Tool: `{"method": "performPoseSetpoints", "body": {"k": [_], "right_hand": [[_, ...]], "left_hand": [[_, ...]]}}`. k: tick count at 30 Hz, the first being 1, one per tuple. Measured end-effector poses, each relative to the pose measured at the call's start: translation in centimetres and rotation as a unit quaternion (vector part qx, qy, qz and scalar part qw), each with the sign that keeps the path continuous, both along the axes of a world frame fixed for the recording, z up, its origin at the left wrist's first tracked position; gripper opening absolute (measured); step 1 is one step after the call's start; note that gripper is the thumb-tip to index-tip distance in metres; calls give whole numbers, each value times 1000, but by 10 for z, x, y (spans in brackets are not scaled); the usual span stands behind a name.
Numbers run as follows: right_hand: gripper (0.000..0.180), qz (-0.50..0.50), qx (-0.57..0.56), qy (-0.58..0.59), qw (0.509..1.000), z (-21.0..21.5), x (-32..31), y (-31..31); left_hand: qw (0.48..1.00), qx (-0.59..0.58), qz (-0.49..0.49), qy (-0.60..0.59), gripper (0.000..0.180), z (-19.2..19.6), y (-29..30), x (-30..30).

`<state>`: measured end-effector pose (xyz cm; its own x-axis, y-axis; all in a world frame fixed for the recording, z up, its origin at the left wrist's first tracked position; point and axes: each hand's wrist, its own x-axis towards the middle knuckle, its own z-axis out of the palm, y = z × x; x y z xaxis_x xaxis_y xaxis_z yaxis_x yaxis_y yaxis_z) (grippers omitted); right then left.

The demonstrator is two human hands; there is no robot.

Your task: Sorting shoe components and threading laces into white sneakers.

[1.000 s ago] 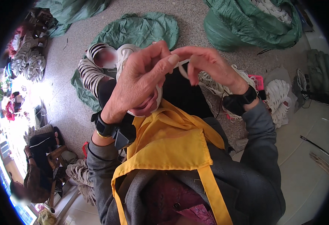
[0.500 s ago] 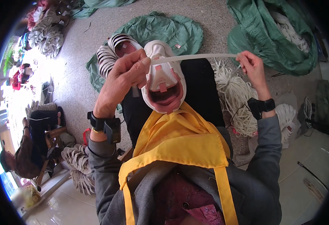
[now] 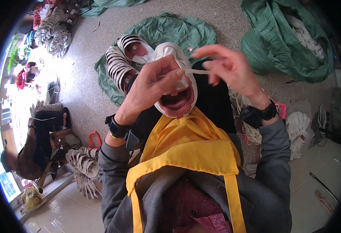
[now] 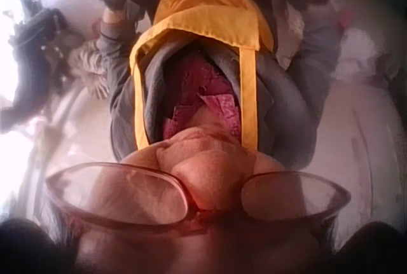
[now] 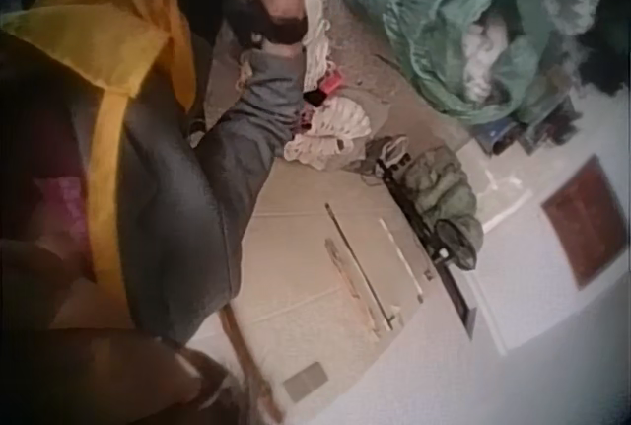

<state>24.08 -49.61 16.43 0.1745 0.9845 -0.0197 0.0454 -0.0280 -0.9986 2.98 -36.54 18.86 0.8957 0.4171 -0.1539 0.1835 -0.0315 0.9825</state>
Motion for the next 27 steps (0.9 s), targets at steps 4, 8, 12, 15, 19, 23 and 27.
{"method": "performPoseSetpoints", "body": {"k": [4, 8, 12, 15, 19, 23, 27], "right_hand": [[18, 100, 25, 40, 994, 3, -19, 15], [8, 95, 20, -44, 994, -4, -19, 15], [7, 8, 114, -203, 973, -15, -38, 7], [11, -2, 221, -296, 929, -37, -52, 8], [11, 12, 221, -380, 898, -44, -59, -1], [11, 18, 236, -405, 883, -49, -64, -5], [12, 34, 234, -410, 881, -55, -67, -10]], "left_hand": [[999, 38, 8, 1, 17, -1, -3, -1], [994, 71, 57, -64, 14, -19, -8, -14], [941, 300, 153, -21, 19, -40, -10, -27], [923, 335, 187, 29, 27, -54, -22, -30], [865, 463, 187, -53, 30, -75, -33, -31], [854, 479, 199, -34, 29, -81, -40, -33], [846, 499, 186, -13, 27, -87, -44, -38]]}}
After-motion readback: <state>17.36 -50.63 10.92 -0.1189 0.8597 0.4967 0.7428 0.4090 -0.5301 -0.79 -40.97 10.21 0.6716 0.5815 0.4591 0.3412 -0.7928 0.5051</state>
